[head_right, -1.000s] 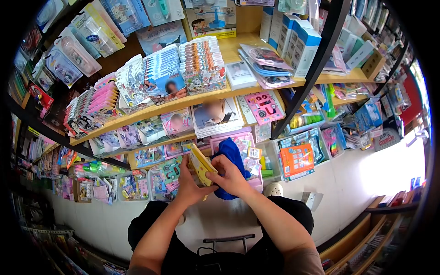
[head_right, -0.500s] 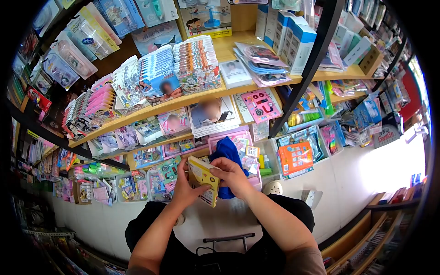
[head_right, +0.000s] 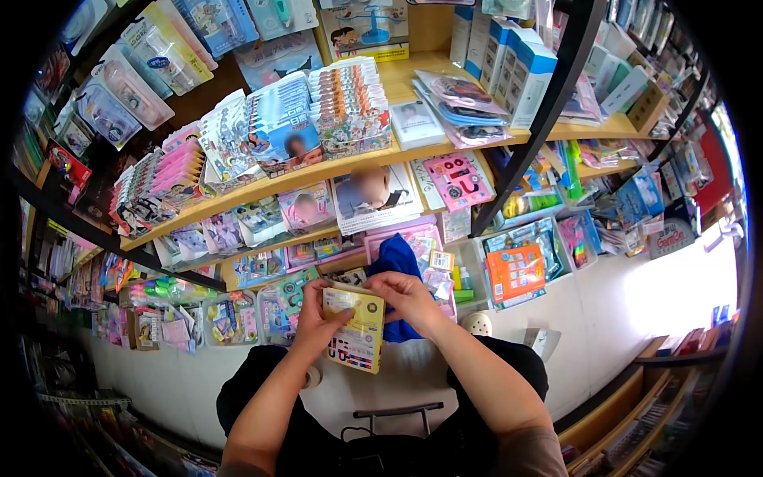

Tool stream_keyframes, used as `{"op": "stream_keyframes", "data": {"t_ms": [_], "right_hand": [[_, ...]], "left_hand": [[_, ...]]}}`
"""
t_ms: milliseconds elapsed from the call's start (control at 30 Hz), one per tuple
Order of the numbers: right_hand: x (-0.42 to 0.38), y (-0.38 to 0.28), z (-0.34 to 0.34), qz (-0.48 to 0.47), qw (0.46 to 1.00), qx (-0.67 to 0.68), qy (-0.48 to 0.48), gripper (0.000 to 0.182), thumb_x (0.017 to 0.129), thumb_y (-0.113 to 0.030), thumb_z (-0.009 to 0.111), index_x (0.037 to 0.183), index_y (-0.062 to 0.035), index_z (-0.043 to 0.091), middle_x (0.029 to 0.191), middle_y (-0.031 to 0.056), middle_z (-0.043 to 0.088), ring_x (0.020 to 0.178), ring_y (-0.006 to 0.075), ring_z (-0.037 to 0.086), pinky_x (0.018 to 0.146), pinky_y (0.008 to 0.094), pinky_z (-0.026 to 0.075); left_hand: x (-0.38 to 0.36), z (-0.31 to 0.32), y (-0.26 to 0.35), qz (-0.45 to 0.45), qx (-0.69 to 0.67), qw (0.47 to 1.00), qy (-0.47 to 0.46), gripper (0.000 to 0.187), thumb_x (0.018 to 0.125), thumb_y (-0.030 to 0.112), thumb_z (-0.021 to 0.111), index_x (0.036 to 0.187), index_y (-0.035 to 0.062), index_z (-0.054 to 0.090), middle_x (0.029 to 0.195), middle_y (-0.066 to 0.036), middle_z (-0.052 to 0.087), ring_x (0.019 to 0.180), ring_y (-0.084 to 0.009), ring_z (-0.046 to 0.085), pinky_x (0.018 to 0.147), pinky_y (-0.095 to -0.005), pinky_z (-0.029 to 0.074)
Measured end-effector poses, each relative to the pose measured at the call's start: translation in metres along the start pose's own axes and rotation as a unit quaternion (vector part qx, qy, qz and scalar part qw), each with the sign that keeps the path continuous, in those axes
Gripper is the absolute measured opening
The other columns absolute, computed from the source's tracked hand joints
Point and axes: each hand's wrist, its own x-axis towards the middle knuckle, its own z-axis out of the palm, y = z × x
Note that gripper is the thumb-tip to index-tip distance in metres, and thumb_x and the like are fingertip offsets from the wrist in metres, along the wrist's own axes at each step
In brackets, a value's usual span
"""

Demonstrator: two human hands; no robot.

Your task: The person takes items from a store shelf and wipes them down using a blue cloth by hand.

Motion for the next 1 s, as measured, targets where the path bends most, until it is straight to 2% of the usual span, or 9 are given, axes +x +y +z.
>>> {"op": "stream_keyframes", "data": {"t_ms": [167, 267, 367, 467, 567, 667, 800, 833, 1000], "right_hand": [[0.004, 0.006, -0.002, -0.035, 0.995, -0.092, 0.0, 0.015, 0.087, -0.007, 0.055, 0.102, -0.0037, 0.058, 0.09, 0.0038, 0.063, 0.08, 0.0108, 0.061, 0.065, 0.0257, 0.053], [0.006, 0.01, -0.003, -0.047, 0.992, -0.117, 0.006, 0.016, 0.087, -0.006, 0.054, 0.102, -0.0023, 0.058, 0.089, 0.0046, 0.063, 0.079, 0.0108, 0.061, 0.064, 0.0249, 0.053], [0.004, 0.01, -0.003, -0.049, 0.989, -0.139, 0.014, 0.016, 0.087, -0.006, 0.054, 0.101, -0.0015, 0.058, 0.087, 0.0048, 0.063, 0.076, 0.0105, 0.061, 0.062, 0.0238, 0.052], [0.002, 0.007, -0.004, -0.029, 0.984, -0.176, 0.015, 0.016, 0.086, -0.006, 0.054, 0.1, -0.0007, 0.059, 0.086, 0.0048, 0.063, 0.074, 0.01, 0.061, 0.06, 0.0231, 0.051], [0.005, 0.018, -0.007, -0.032, 0.982, -0.186, -0.005, 0.015, 0.085, -0.006, 0.055, 0.097, 0.0025, 0.059, 0.079, 0.006, 0.062, 0.069, 0.0112, 0.06, 0.054, 0.0242, 0.051], [0.004, 0.031, -0.012, -0.007, 0.975, -0.218, -0.03, 0.016, 0.084, -0.007, 0.056, 0.097, 0.0026, 0.06, 0.08, 0.0056, 0.062, 0.069, 0.0116, 0.06, 0.055, 0.0247, 0.051], [-0.006, 0.045, -0.023, 0.063, 0.96, -0.25, -0.107, 0.021, 0.085, -0.009, 0.055, 0.102, 0.0016, 0.06, 0.085, 0.0067, 0.062, 0.073, 0.0128, 0.06, 0.059, 0.0255, 0.052], [-0.012, 0.047, -0.025, 0.098, 0.954, -0.255, -0.125, 0.022, 0.086, -0.009, 0.055, 0.104, 0.0008, 0.06, 0.087, 0.0068, 0.062, 0.076, 0.0128, 0.06, 0.061, 0.0255, 0.052], [-0.03, 0.063, -0.031, 0.213, 0.913, -0.272, -0.218, 0.025, 0.087, -0.011, 0.053, 0.11, 0.0001, 0.058, 0.096, 0.0091, 0.063, 0.083, 0.0148, 0.061, 0.067, 0.027, 0.053]], "left_hand": [[-0.004, 0.003, 0.003, 0.046, 0.041, 0.998, 0.012, 0.059, 0.072, -0.005, 0.066, 0.117, 0.0053, 0.029, 0.102, -0.012, 0.052, 0.097, -0.0182, 0.054, 0.08, -0.0303, 0.047], [-0.006, 0.005, 0.005, 0.073, 0.038, 0.997, 0.011, 0.056, 0.078, -0.003, 0.061, 0.12, 0.006, 0.026, 0.1, -0.013, 0.053, 0.097, -0.0186, 0.053, 0.08, -0.0298, 0.046], [-0.006, 0.007, 0.0, 0.103, 0.002, 0.994, 0.036, 0.041, 0.086, 0.005, 0.054, 0.119, 0.0058, 0.03, 0.096, -0.011, 0.053, 0.091, -0.0165, 0.053, 0.076, -0.0268, 0.044], [-0.007, 0.002, 0.0, 0.052, 0.07, 0.994, 0.058, 0.024, 0.093, 0.017, 0.047, 0.112, 0.0062, 0.038, 0.09, -0.007, 0.052, 0.083, -0.0121, 0.05, 0.071, -0.0233, 0.041], [-0.01, 0.001, -0.009, 0.004, 0.05, 0.995, 0.088, 0.016, 0.092, 0.018, 0.048, 0.103, 0.007, 0.044, 0.082, -0.003, 0.051, 0.075, -0.0076, 0.047, 0.064, -0.0212, 0.039], [-0.014, -0.012, -0.019, -0.148, -0.037, 0.987, 0.051, 0.012, 0.088, 0.015, 0.05, 0.097, 0.0086, 0.046, 0.075, -0.001, 0.051, 0.068, -0.0061, 0.049, 0.057, -0.0222, 0.04], [-0.029, -0.025, -0.019, -0.342, -0.078, 0.931, -0.102, 0.02, 0.085, 0.013, 0.051, 0.105, 0.0063, 0.051, 0.086, -0.005, 0.06, 0.075, -0.0125, 0.061, 0.06, -0.0253, 0.05], [-0.033, -0.027, -0.021, -0.37, -0.086, 0.912, -0.154, 0.027, 0.085, 0.012, 0.053, 0.109, 0.0008, 0.052, 0.096, -0.009, 0.06, 0.086, -0.0165, 0.062, 0.068, -0.0288, 0.054], [-0.062, -0.02, -0.043, -0.427, -0.095, 0.855, -0.28, 0.034, 0.084, 0.012, 0.057, 0.113, -0.0053, 0.052, 0.103, -0.012, 0.058, 0.094, -0.0219, 0.059, 0.075, -0.0356, 0.055]]}}
